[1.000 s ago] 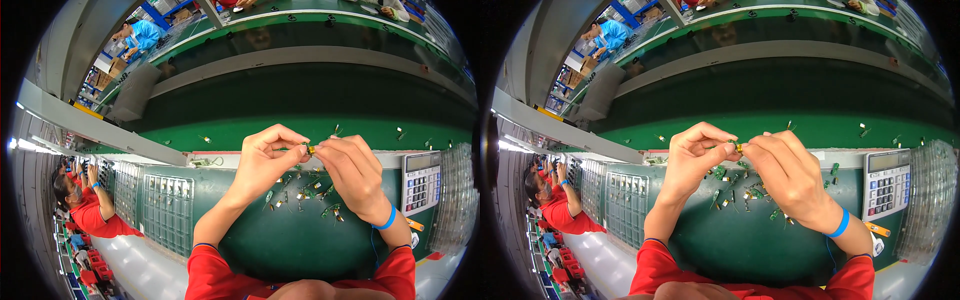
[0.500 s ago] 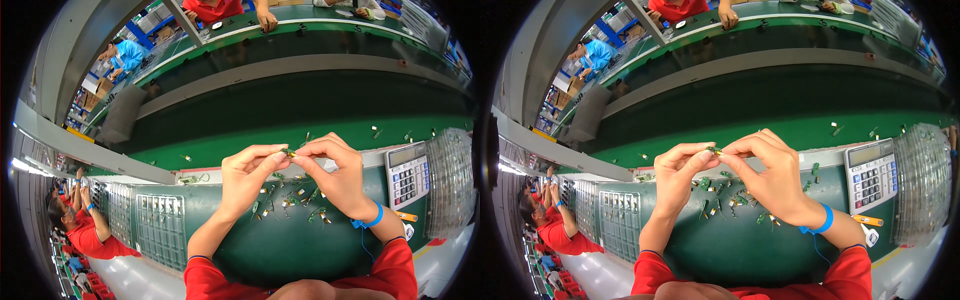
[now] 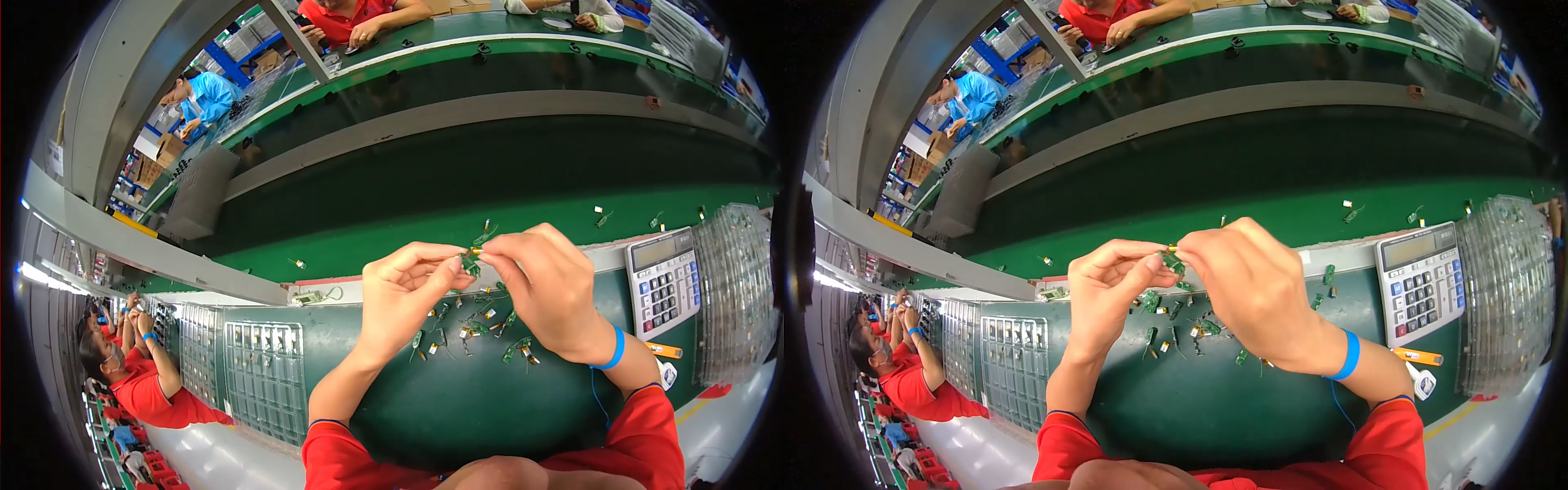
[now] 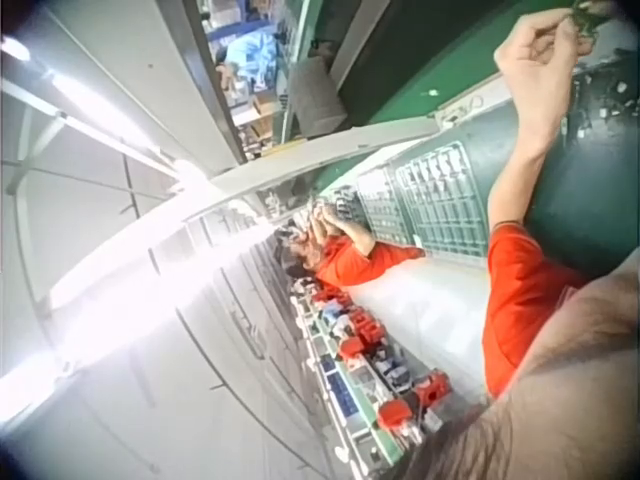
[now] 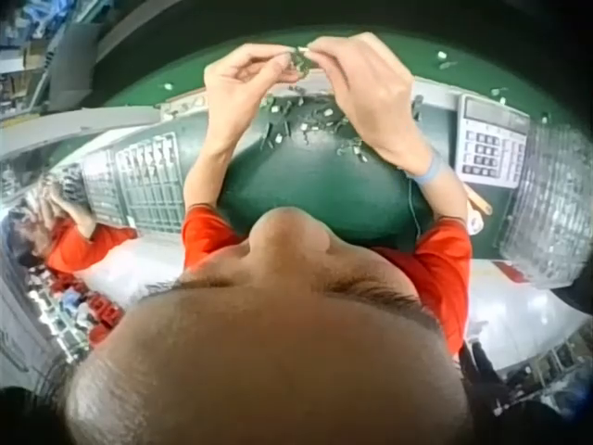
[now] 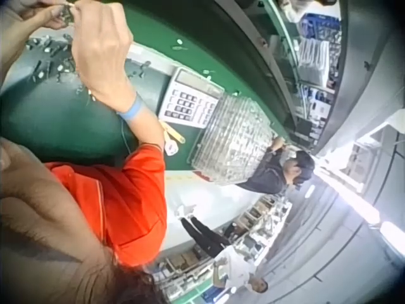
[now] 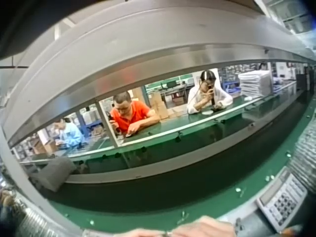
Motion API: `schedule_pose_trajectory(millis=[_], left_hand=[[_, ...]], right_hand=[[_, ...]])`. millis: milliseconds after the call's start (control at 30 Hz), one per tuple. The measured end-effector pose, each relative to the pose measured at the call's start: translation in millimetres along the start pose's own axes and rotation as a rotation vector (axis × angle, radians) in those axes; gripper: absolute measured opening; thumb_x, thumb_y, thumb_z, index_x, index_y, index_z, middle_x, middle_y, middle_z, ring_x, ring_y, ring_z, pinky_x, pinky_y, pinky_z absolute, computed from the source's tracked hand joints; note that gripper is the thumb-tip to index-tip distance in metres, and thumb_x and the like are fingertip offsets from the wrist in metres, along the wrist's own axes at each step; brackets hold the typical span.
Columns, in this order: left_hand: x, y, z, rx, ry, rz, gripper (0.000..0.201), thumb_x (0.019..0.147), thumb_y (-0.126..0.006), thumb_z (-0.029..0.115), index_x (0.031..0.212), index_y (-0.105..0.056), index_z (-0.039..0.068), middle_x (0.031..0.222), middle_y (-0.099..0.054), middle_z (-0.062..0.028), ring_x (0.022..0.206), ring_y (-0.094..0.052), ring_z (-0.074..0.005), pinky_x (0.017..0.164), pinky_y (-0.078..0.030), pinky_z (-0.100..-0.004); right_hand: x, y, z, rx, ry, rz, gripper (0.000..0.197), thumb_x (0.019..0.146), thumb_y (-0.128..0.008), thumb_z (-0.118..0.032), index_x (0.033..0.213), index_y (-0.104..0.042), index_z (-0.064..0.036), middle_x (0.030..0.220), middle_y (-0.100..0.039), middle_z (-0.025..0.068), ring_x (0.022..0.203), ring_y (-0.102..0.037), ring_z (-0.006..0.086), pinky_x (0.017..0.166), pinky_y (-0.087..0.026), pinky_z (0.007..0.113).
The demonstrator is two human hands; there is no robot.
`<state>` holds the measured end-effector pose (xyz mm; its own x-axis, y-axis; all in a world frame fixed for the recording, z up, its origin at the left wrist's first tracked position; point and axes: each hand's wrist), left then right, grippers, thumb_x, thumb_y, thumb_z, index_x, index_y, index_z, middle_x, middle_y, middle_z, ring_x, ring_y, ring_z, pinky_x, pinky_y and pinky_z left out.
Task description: The person assembles small electronic components and PCB parts into a plastic housing by hand at a factory workstation.
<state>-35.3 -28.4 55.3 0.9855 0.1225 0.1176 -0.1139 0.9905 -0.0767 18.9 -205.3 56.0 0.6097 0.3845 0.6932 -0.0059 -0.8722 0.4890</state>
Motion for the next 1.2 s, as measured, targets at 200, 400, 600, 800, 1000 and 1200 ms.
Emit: schedule_pose_trajectory(millis=[200, 400, 600, 800, 1000, 1200], left_hand=[[5.6, 1.1, -1.5, 0.005, 0.083, 0.018, 0.012, 0.088, -0.063, 0.001, 0.096, -0.066, -0.006, 0.088, -0.068, -0.0123, 0.077, -0.067, -0.0156, 0.073, -0.058, -0.0309], [6.1, 4.0, 2.2, -0.039, 0.117, -0.003, 0.011, 0.087, -0.063, -0.001, 0.096, -0.066, -0.006, 0.089, -0.068, -0.0116, 0.078, -0.067, -0.0154, 0.074, -0.058, -0.0310], [6.8, 5.9, 2.7, -0.026, 0.123, 0.011, 0.011, 0.085, -0.064, -0.003, 0.096, -0.066, -0.005, 0.088, -0.068, -0.0116, 0.078, -0.068, -0.0164, 0.073, -0.059, -0.0302], [5.4, 3.7, 3.2, -0.013, 0.091, -0.005, 0.012, 0.085, -0.064, -0.004, 0.097, -0.064, -0.006, 0.088, -0.068, -0.0131, 0.077, -0.069, -0.0190, 0.073, -0.060, -0.0298], [1.8, 0.6, 4.0, -0.019, 0.009, 0.017, 0.011, 0.085, -0.065, -0.002, 0.096, -0.066, -0.005, 0.091, -0.069, -0.0149, 0.078, -0.070, -0.0204, 0.074, -0.059, -0.0298], [-0.6, -0.6, 4.6, -0.024, 0.005, -0.002, 0.019, 0.089, -0.063, 0.003, 0.106, -0.065, -0.005, 0.095, -0.069, -0.0150, 0.086, -0.069, -0.0202, 0.080, -0.057, -0.0296]], right_hand=[[-8.5, -13.8, 1.4, -0.272, 0.533, -0.016, 0.026, 0.067, -0.067, 0.003, 0.092, -0.062, 0.0078, 0.088, -0.063, 0.0168, 0.078, -0.062, 0.0287, 0.073, -0.058, 0.035], [-6.1, -8.3, 0.8, -0.226, 0.482, -0.051, 0.026, 0.068, -0.067, 0.003, 0.093, -0.061, 0.0078, 0.090, -0.063, 0.0164, 0.078, -0.061, 0.0282, 0.070, -0.058, 0.036], [-4.7, -4.7, -0.4, -0.181, 0.379, -0.059, 0.024, 0.068, -0.067, 0.005, 0.092, -0.062, 0.0060, 0.088, -0.063, 0.0139, 0.077, -0.061, 0.0280, 0.067, -0.057, 0.035], [-1.0, -2.6, -2.0, 0.023, 0.110, -0.030, 0.014, 0.073, -0.071, 0.003, 0.085, -0.063, -0.0005, 0.081, -0.064, 0.0089, 0.073, -0.060, 0.0230, 0.062, -0.051, 0.032], [-1.4, -4.9, -4.3, 0.449, -0.308, -0.054, 0.006, 0.079, -0.070, 0.000, 0.082, -0.065, -0.0005, 0.081, -0.065, 0.0076, 0.074, -0.060, 0.0158, 0.068, -0.051, 0.027], [-3.8, -8.7, 0.8, 0.630, -0.436, -0.043, 0.008, 0.084, -0.069, -0.004, 0.087, -0.064, 0.0012, 0.085, -0.065, 0.0078, 0.079, -0.061, 0.0119, 0.071, -0.051, 0.025]])
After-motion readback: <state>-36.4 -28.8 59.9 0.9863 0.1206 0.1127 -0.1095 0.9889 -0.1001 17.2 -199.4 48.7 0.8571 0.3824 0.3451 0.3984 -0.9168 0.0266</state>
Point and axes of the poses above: each hand's wrist, its own x-axis towards the middle knuckle, its own y-axis out of the back of the hand, z = x × y
